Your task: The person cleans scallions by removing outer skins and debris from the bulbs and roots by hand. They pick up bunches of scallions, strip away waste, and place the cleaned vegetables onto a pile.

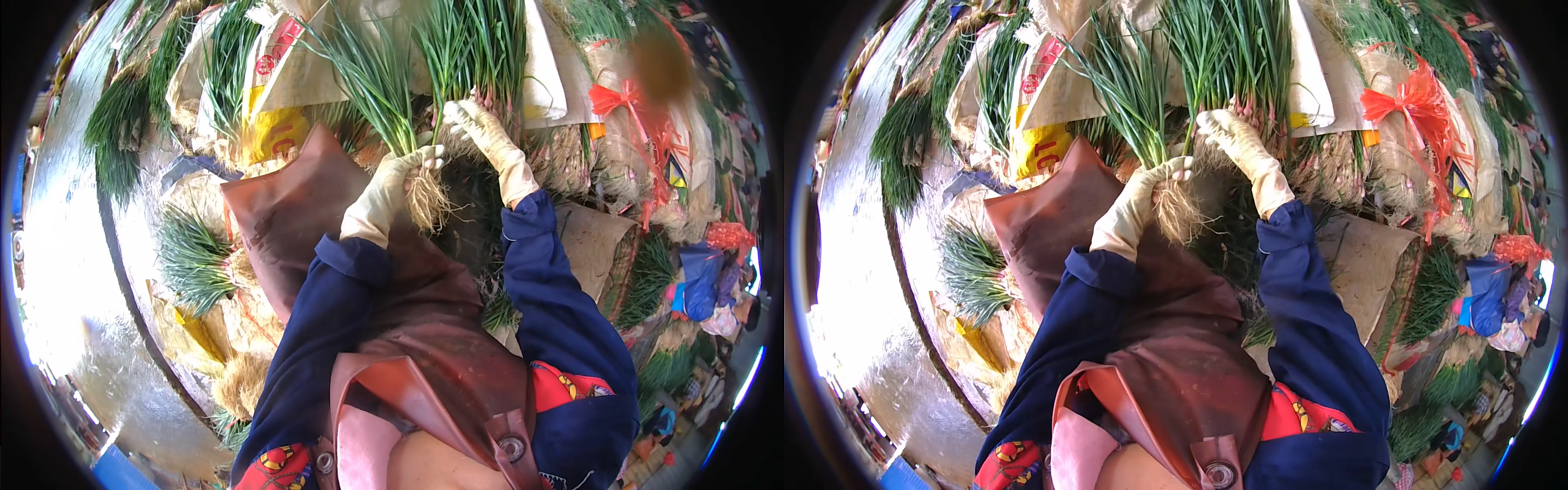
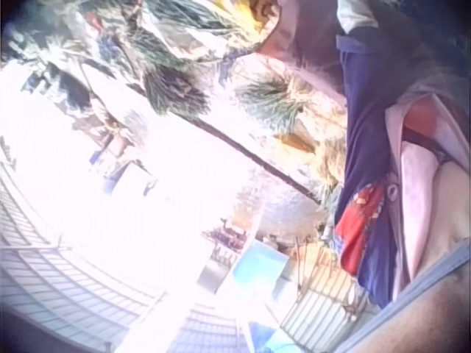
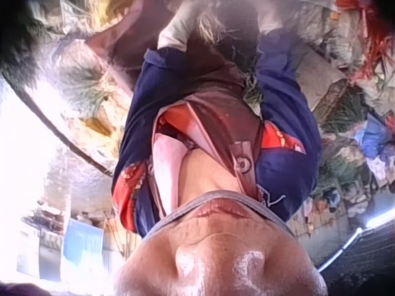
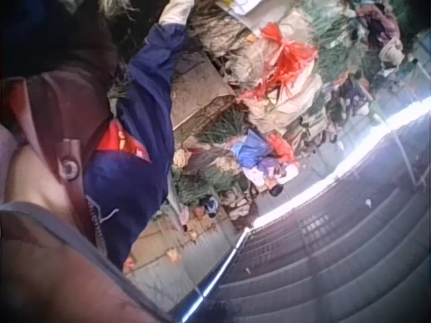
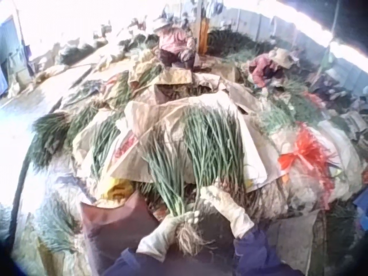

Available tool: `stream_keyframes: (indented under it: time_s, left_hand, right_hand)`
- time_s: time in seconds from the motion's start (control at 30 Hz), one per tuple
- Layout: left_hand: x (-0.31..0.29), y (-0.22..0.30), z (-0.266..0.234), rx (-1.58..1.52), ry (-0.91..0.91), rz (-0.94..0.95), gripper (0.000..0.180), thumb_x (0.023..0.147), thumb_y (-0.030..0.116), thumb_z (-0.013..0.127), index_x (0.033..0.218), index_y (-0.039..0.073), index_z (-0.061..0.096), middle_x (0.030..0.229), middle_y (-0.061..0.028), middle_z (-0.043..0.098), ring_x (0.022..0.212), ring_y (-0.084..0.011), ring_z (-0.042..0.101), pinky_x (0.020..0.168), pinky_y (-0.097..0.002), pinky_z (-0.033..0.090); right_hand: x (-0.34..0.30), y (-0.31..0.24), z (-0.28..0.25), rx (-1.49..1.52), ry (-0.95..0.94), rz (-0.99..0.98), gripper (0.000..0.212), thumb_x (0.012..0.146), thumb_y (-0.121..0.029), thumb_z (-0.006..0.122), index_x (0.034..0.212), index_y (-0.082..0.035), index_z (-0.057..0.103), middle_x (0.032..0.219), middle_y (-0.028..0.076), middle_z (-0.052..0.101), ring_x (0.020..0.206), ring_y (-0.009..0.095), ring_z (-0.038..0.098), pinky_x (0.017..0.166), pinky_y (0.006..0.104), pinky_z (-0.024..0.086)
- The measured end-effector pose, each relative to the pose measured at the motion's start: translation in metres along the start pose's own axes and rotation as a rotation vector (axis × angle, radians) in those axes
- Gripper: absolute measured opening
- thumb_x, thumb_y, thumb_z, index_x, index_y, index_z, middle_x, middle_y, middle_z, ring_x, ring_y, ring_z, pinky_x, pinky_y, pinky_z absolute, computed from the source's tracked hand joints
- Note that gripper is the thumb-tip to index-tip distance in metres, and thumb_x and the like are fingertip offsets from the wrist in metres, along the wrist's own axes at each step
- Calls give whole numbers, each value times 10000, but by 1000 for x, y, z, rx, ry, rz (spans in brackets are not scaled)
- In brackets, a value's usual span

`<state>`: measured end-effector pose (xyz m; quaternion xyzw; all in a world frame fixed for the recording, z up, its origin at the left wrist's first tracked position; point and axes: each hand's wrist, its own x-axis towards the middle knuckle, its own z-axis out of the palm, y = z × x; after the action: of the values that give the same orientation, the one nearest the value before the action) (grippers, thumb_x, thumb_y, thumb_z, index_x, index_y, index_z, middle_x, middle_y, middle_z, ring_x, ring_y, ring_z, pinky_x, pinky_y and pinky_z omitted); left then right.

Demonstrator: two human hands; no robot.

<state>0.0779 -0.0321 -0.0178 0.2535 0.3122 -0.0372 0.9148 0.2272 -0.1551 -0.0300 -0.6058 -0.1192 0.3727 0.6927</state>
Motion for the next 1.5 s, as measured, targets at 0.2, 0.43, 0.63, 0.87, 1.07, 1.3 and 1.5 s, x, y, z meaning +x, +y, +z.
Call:
stream_keyframes:
  time_s: [0.2,0.43,0.63,0.87,1.07,1.3,1.5]
  left_hand:
    - [-13,7,-12,8,-296,-15,408,841,82,605,1230,12,506,933,-29,633,753,-105,602,677,-190,485]
    - [0,-1,2,-121,-74,98,311,833,86,606,1124,-8,548,800,-50,623,656,-105,550,542,-165,376]
    - [18,-9,-18,14,-191,107,353,844,155,622,1120,-50,544,1188,-183,559,826,-163,573,696,-230,492]
    - [6,-9,-3,234,90,-19,250,773,80,695,995,-9,623,779,-84,654,612,-89,572,529,-195,451]
    - [8,-14,-2,220,113,16,251,784,67,677,1014,-15,619,825,-87,655,648,-128,608,595,-240,500]
    - [-3,-11,-22,85,-243,-77,265,856,118,603,1078,-27,596,900,-68,648,728,-134,612,641,-216,483]
    - [-3,-11,-20,159,-185,-81,340,885,176,571,1152,-31,535,868,-31,604,740,-131,574,639,-221,461]
  right_hand:
    - [25,-27,14,-603,-62,59,471,841,-516,548,908,-52,589,848,68,646,716,162,616,687,325,457]
    - [65,-36,-38,-1547,324,135,348,825,-422,584,890,-84,636,822,103,652,731,239,620,682,361,467]
    - [-9,-31,12,-466,9,224,242,784,-226,693,939,-45,650,903,42,654,798,142,595,749,266,455]
    - [-20,-2,37,-412,240,54,393,800,-372,669,989,-31,621,849,56,646,799,180,603,758,306,457]
    - [-15,-22,32,-1526,114,-148,288,863,-315,507,746,-66,592,753,142,590,707,326,582,663,397,464]
    - [-23,-16,-58,-1534,215,77,287,855,-309,515,770,-49,603,711,114,609,668,275,587,668,366,482]
    - [-30,-24,-34,-641,-9,332,258,901,-265,529,997,-36,600,880,58,663,595,105,554,540,259,445]
